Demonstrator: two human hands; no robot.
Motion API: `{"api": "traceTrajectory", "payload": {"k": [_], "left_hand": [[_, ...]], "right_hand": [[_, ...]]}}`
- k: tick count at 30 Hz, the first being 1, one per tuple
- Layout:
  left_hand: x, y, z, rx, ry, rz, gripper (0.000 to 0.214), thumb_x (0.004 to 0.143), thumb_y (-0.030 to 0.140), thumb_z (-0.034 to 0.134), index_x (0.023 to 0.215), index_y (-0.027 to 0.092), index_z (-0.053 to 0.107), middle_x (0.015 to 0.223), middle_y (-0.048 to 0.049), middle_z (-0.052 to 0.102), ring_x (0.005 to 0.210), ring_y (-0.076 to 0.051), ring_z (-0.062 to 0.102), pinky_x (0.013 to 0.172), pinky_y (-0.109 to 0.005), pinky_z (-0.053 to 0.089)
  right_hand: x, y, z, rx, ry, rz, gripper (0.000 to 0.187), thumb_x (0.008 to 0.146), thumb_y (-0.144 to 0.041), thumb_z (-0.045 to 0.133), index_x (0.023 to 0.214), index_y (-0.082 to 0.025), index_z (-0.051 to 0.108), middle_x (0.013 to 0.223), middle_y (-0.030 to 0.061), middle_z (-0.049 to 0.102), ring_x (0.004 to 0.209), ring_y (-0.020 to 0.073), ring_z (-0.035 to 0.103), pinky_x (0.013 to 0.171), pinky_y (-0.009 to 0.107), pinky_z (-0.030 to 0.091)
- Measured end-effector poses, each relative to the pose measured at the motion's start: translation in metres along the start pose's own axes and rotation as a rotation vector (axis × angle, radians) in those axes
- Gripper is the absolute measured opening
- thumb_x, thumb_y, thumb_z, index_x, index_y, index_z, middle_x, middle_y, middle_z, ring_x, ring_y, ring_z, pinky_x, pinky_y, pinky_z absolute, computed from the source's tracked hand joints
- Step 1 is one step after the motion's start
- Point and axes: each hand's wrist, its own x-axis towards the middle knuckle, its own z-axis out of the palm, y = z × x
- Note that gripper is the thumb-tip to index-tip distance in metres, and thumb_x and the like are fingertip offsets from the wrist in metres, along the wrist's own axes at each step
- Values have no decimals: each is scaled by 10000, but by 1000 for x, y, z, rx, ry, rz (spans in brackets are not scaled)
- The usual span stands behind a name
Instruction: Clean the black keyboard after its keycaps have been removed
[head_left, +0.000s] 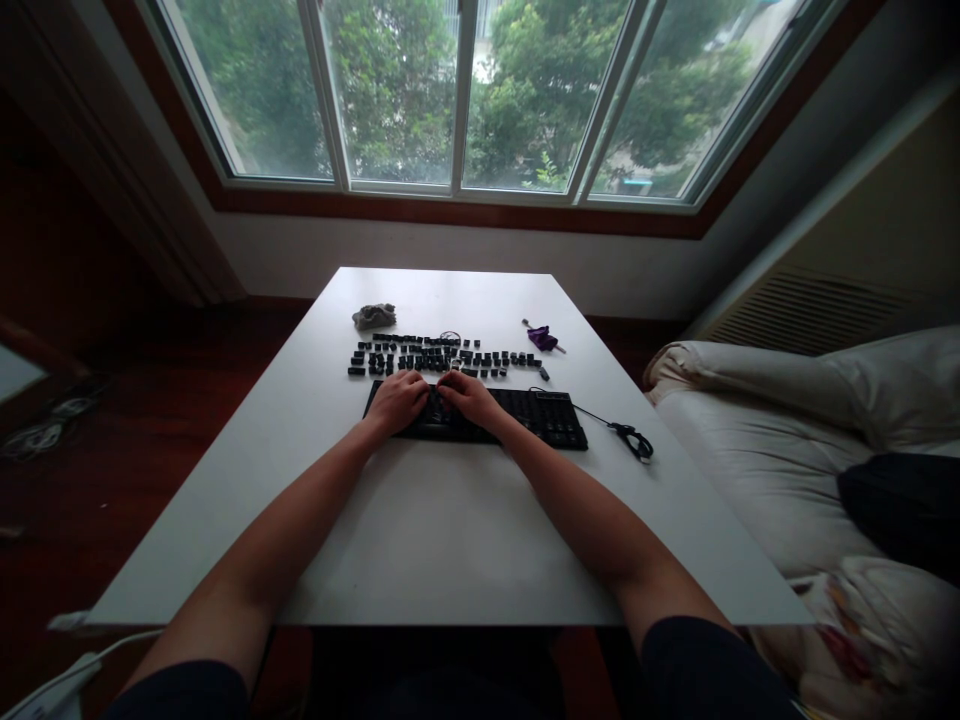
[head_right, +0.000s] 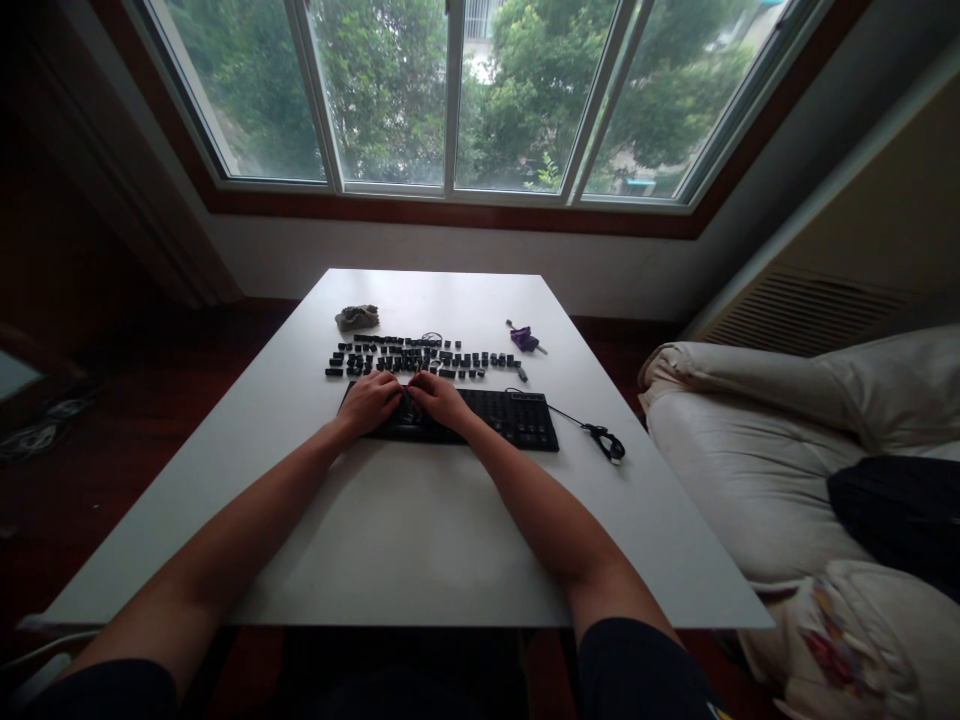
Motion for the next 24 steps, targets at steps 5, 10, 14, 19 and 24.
{"api": "traceTrajectory", "payload": {"k": [5,10,14,19,24], "left_hand": [[0,-1,0,-24,11,-1,234,974,298,495,996,224,716,1060,-90,654,997,-256,568,925,-418,461],[0,-3,1,-24,34,15,210,960,280,515,974,220,716,1042,-84,654,984,-249,574,910,-406,473],[0,-4,3,-31,51,33,207,960,281,520,963,215,716,1019,-84,656,964,-250,570,890,-406,479],[0,-7,6,-42,69,34,188,951,278,541,935,211,717,1003,-84,653,965,-247,567,889,-400,474],[0,-8,6,-92,71,28,174,939,266,558,968,219,724,1015,-78,655,950,-241,567,873,-393,470]], "right_hand": [[2,5,-2,4,60,42,277,834,-470,658,917,-218,576,674,-36,615,567,145,585,553,273,482],[1,6,-3,-56,12,8,299,864,-494,643,951,-214,589,692,-31,620,595,146,587,592,275,494],[-6,-8,-1,-232,-118,-109,261,912,-455,611,977,-203,632,706,-19,627,647,151,582,644,270,474],[-16,-24,5,-508,-124,-312,147,902,-318,612,924,-187,674,714,-18,604,621,123,487,632,252,392],[-19,-15,10,-508,33,-281,200,925,-369,587,864,-188,646,679,-18,597,601,122,496,625,246,399]]}}
